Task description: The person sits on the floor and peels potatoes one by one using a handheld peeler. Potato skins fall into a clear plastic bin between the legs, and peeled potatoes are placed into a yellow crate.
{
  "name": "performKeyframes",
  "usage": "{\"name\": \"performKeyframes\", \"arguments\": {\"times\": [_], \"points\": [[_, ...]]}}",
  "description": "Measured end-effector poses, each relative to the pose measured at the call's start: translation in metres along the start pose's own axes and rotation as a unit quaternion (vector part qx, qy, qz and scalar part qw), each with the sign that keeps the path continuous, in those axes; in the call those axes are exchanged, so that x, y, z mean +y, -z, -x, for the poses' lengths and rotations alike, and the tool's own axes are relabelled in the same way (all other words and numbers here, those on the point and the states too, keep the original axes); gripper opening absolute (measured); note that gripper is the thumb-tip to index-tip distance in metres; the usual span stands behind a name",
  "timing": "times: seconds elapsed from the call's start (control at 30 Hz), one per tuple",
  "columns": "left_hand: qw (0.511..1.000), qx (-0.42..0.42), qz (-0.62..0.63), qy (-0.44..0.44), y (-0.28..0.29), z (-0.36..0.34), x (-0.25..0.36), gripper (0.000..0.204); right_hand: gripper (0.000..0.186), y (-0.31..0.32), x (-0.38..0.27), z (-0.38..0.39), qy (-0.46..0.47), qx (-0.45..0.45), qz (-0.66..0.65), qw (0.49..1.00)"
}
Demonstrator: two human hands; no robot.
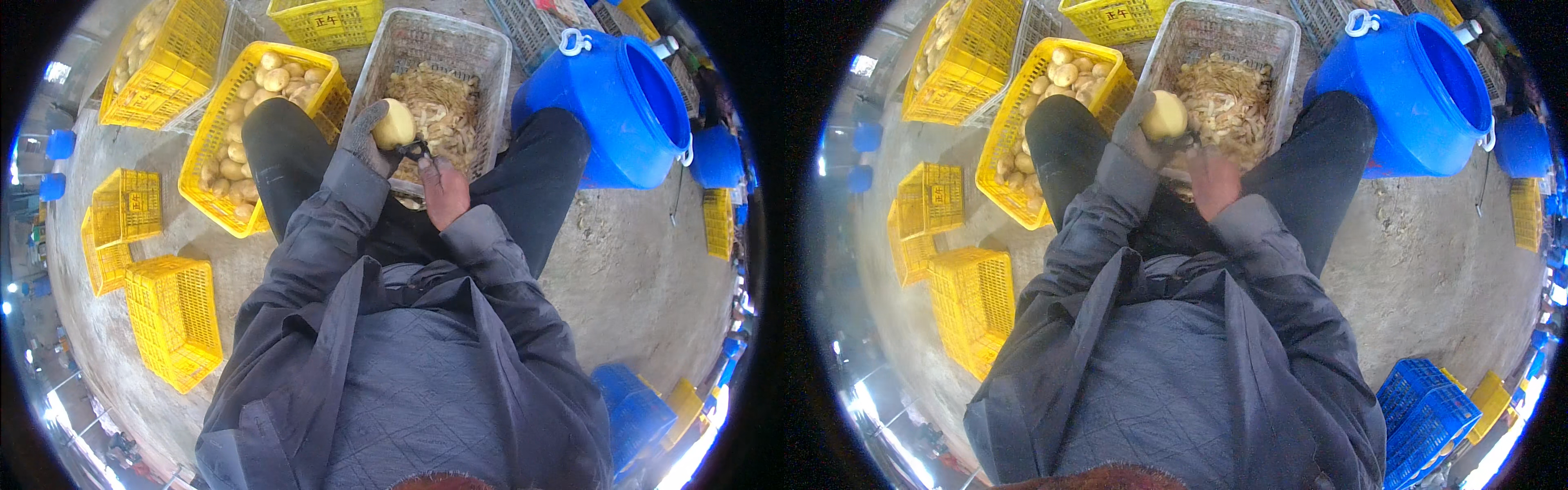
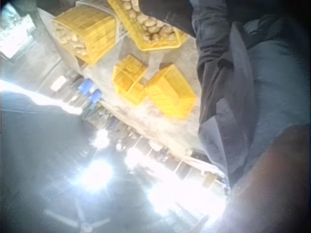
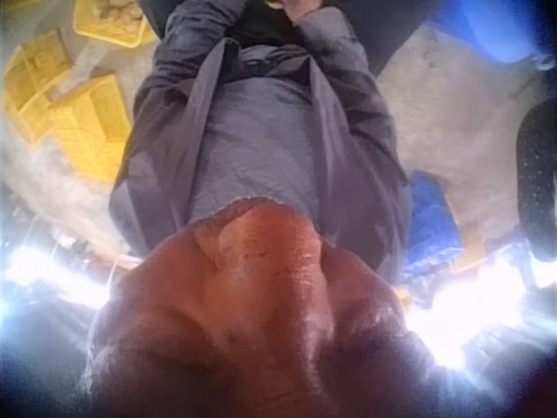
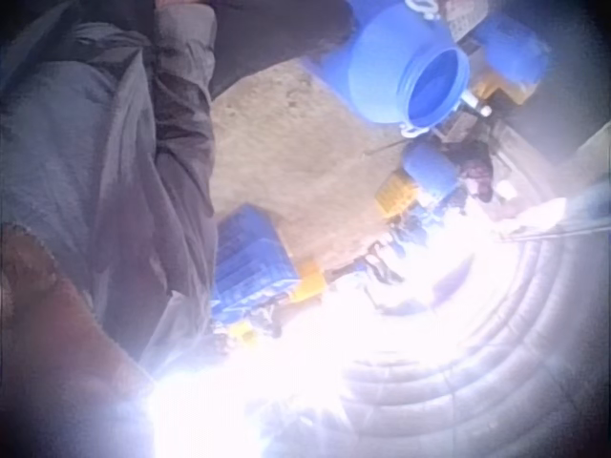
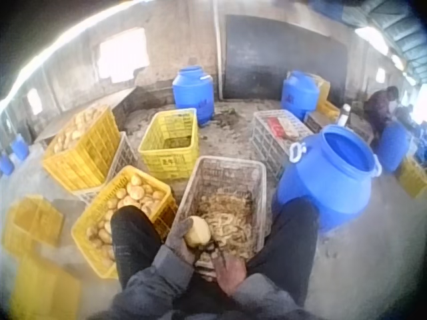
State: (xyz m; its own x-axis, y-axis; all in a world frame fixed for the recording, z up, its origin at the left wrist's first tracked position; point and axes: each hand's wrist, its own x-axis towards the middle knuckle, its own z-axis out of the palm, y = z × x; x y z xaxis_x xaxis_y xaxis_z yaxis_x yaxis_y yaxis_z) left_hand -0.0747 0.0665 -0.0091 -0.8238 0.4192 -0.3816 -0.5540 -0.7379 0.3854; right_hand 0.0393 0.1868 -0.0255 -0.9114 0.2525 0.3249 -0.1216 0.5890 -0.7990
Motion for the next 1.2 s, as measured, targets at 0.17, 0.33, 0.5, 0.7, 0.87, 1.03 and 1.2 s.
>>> {"name": "performKeyframes", "arguments": {"times": [0.17, 0.33, 0.5, 0.7, 0.87, 1.03, 1.2], "points": [[0.999, -0.027, -0.028, 0.022, 0.006, -0.006, 0.003, 0.039, 0.034, 0.022, -0.005, -0.028, -0.157, -0.056, -0.012, 0.986], [0.992, -0.061, -0.106, 0.033, -0.006, 0.0, -0.002, 0.039, 0.039, 0.028, 0.005, -0.071, -0.053, -0.084, 0.008, 0.995], [0.998, 0.022, -0.054, 0.015, -0.004, -0.004, -0.003, 0.036, 0.037, 0.011, 0.001, -0.061, -0.084, -0.087, 0.05, 0.991], [0.98, 0.171, -0.086, -0.049, -0.003, -0.011, 0.003, 0.035, 0.032, -0.013, 0.003, -0.008, -0.091, -0.128, 0.17, 0.973], [0.995, 0.083, 0.061, -0.009, -0.004, -0.013, 0.017, 0.038, 0.034, -0.006, -0.002, -0.009, -0.092, -0.088, 0.058, 0.99], [0.998, -0.011, -0.039, -0.043, 0.006, -0.014, 0.004, 0.04, 0.034, -0.001, -0.001, -0.014, -0.158, -0.09, 0.017, 0.983], [0.996, 0.073, -0.048, -0.031, 0.005, -0.017, 0.002, 0.04, 0.038, 0.012, -0.005, -0.025, -0.124, -0.061, -0.043, 0.99]]}}
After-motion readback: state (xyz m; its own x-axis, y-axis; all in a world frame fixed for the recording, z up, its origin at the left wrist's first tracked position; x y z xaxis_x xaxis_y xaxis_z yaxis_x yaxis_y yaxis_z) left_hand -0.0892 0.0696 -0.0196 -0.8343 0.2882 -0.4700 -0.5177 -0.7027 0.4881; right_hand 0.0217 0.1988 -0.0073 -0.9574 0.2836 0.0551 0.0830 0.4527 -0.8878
